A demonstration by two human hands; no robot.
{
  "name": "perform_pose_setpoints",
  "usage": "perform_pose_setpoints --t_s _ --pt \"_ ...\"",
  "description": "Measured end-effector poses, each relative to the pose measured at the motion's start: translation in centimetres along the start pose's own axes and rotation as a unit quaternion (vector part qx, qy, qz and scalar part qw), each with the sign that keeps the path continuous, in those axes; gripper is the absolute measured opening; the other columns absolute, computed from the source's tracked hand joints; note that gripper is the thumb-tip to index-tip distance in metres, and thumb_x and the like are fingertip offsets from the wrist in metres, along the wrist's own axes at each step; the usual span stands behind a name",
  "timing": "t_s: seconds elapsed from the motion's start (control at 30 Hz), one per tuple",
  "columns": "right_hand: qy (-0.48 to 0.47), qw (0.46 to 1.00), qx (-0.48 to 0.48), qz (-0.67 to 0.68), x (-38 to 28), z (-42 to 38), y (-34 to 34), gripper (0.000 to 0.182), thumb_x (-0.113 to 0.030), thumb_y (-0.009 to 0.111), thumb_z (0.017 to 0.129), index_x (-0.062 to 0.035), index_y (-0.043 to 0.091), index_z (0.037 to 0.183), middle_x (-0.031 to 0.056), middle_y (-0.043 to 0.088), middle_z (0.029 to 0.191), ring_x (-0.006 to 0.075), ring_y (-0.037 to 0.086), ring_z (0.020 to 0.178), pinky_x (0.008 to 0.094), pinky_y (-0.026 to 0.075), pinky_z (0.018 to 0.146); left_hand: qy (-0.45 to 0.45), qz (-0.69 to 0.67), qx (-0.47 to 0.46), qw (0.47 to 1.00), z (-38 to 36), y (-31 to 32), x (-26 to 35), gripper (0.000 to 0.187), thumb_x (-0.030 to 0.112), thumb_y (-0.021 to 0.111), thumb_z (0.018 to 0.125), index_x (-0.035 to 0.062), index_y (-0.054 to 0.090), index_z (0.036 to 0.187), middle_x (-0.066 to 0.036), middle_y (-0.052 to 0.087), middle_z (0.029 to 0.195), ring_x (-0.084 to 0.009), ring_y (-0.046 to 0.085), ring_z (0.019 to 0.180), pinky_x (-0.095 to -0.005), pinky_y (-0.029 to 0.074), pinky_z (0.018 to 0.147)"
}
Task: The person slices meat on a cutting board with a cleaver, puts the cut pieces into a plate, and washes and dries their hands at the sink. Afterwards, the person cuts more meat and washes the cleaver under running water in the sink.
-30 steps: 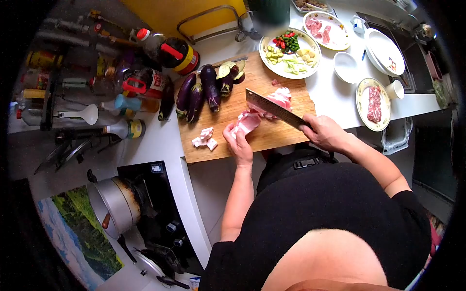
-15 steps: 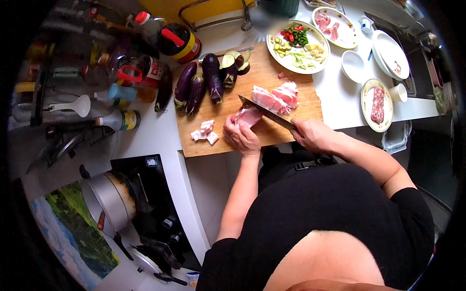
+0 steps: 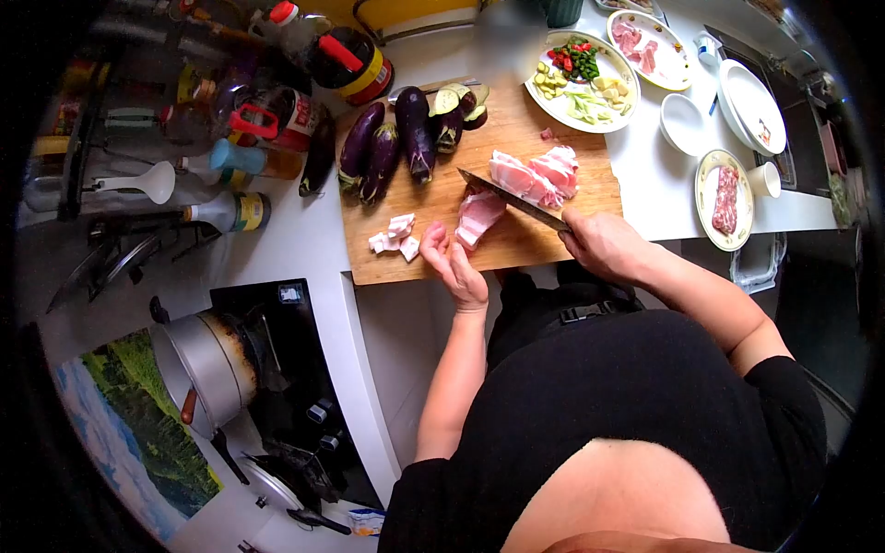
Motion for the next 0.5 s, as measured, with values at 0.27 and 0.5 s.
perform_pose_setpoints --t_s 0.27,0.5 --pt "0.0 0.999 0.028 -0.043 -0.2 -0.2 0.7 0.023 -0.025 0.046 0.091 -0.0018 0.044 0.092 0.0221 0.06 0.07 0.0406 0.059 0.065 0.0486 0.046 0.058 0.125 0.214 -0.053 0.967 0.1 1.6 2.0 0.019 0.01 0.052 0.088 0.0005 0.046 0.104 -0.015 0.046 0.107 -0.0282 0.047 0.097 -0.0363 0.039 0.086" --pt "-0.104 0.993 0.063 0.008 -3.6 -1.8 -0.7 0.02 -0.022 0.052 0.088 -0.0039 0.043 0.089 0.02 0.057 0.065 0.039 0.058 0.063 0.0472 0.045 0.054 0.055 0.105 -0.018 0.993 -0.4 0.3 0.0 0.025 0.021 0.051 0.092 0.0006 0.044 0.105 -0.012 0.045 0.106 -0.0227 0.046 0.098 -0.0343 0.037 0.088"
Point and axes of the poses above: each hand's wrist, its own z-axis towards the middle knuckle, its own y-axis out of the palm, x = y × z, the point moved 6 cm from there along z, towards the middle knuckle
